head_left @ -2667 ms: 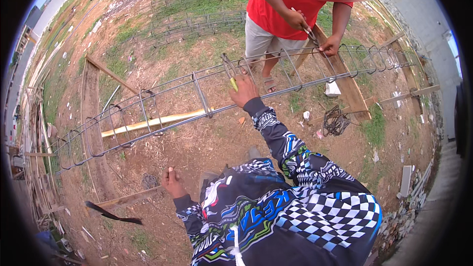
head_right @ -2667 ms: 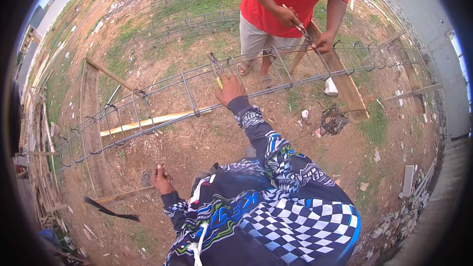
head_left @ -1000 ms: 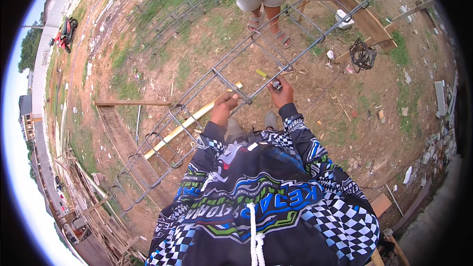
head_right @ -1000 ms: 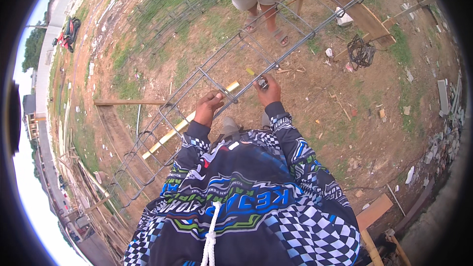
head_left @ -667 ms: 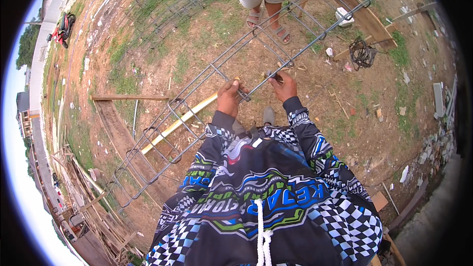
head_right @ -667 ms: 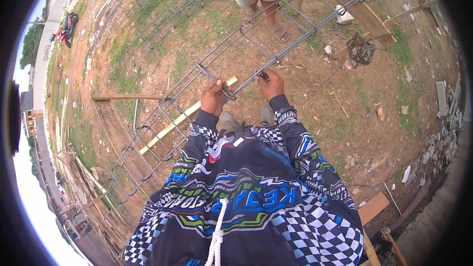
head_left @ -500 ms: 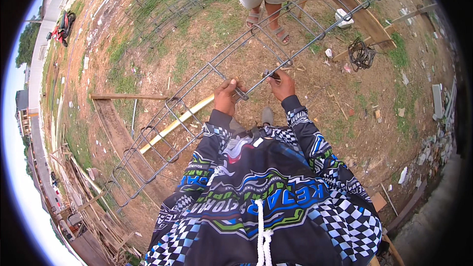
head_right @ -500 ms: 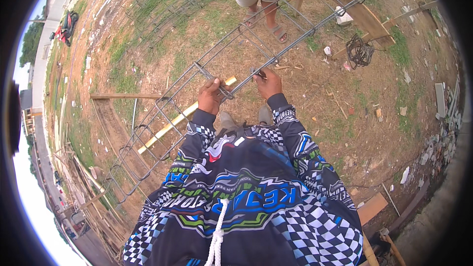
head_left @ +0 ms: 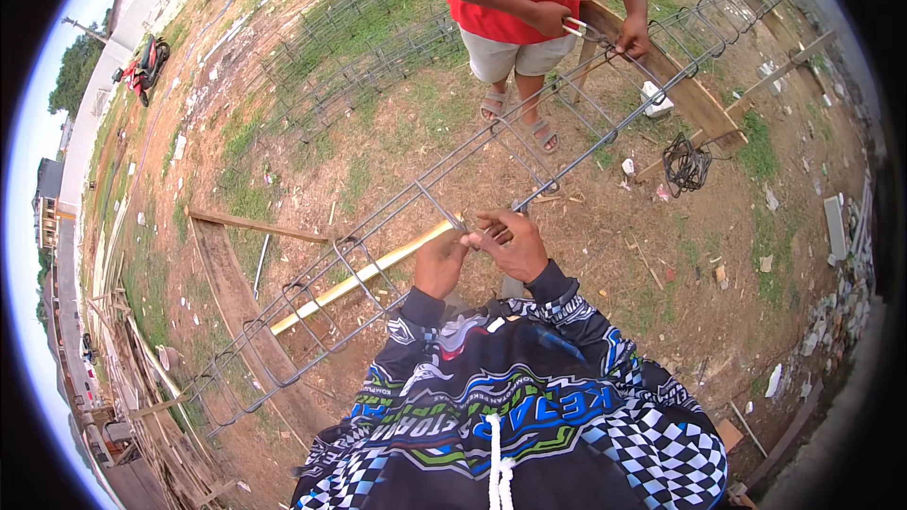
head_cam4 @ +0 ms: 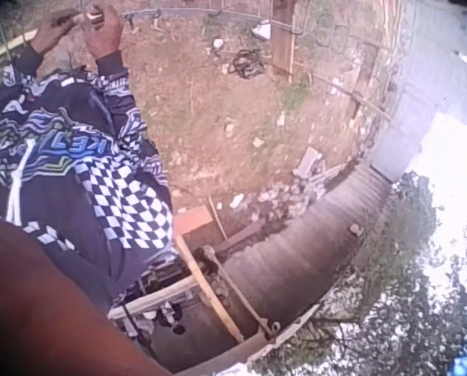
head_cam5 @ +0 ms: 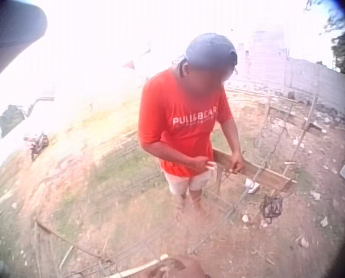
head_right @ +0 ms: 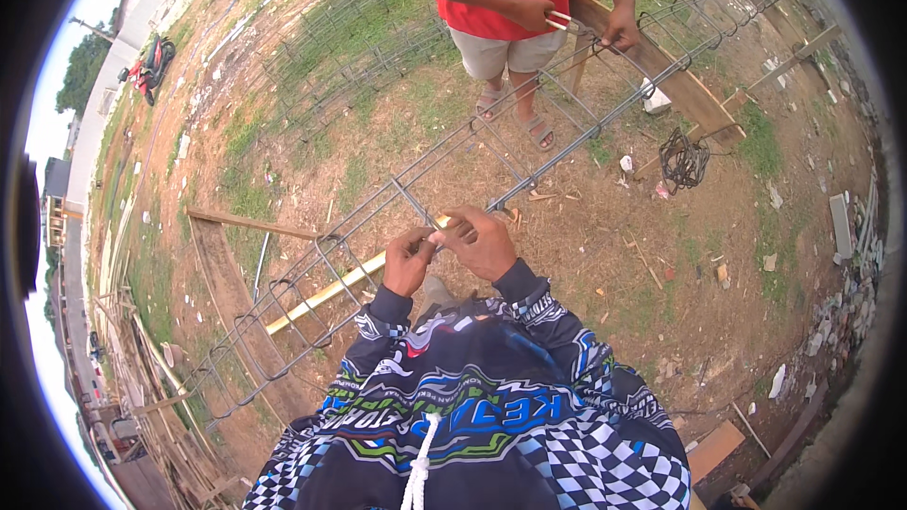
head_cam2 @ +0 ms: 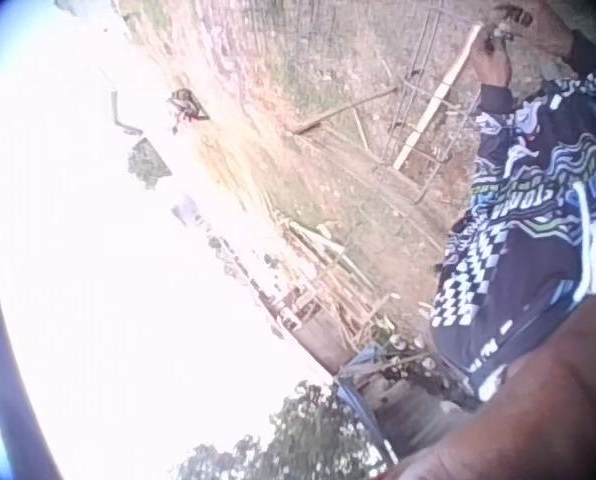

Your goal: The person uses pliers to twist wire ties around a metal frame, securing it to wooden supports. A coworker assists by holding the frame and handing over materials. The task involves repeated bending and twisting of wire to fasten the structure.

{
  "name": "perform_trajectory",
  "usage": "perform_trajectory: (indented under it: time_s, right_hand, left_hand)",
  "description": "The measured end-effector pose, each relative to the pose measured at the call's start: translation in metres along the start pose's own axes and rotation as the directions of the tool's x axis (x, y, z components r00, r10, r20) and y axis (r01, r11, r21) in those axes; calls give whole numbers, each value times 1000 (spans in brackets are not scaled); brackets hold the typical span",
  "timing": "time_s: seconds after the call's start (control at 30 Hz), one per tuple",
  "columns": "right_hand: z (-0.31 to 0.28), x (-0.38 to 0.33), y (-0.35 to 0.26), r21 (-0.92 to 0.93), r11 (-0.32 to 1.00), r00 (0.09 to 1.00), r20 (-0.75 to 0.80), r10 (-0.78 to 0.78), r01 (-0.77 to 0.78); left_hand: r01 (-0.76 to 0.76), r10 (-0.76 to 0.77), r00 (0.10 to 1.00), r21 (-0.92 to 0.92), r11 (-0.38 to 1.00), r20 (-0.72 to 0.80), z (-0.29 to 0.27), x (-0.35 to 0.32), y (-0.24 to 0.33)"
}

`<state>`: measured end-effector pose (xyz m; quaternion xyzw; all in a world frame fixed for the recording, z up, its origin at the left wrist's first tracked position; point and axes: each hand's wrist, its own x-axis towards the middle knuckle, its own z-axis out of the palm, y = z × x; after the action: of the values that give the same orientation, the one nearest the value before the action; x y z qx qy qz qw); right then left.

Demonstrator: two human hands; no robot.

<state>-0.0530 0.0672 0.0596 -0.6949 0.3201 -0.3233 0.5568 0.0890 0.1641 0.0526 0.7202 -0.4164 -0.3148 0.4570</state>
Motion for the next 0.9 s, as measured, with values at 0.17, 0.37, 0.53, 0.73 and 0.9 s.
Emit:
perform_trajectory:
  time_s: [0.17,0.37,0.53,0.73,0.9]
  right_hand:
    - [5,13,13,202,960,976,143,167,-194]
    - [-13,13,16,634,715,919,-17,393,-294]
    - [-8,6,33,959,167,894,141,424,-230]
    - [-45,3,21,131,925,901,-215,377,-356]
    - [-67,-3,-24,-642,689,872,-65,-485,335]
  left_hand:
    - [10,-10,999,-12,1000,45,1,-7,12]
    - [246,-185,958,-289,925,221,4,-18,2]
    - [264,-119,931,-410,873,345,10,-22,2]
    - [216,-193,966,-129,968,171,2,-11,14]
    - [-3,-73,933,210,978,353,-15,2,29]
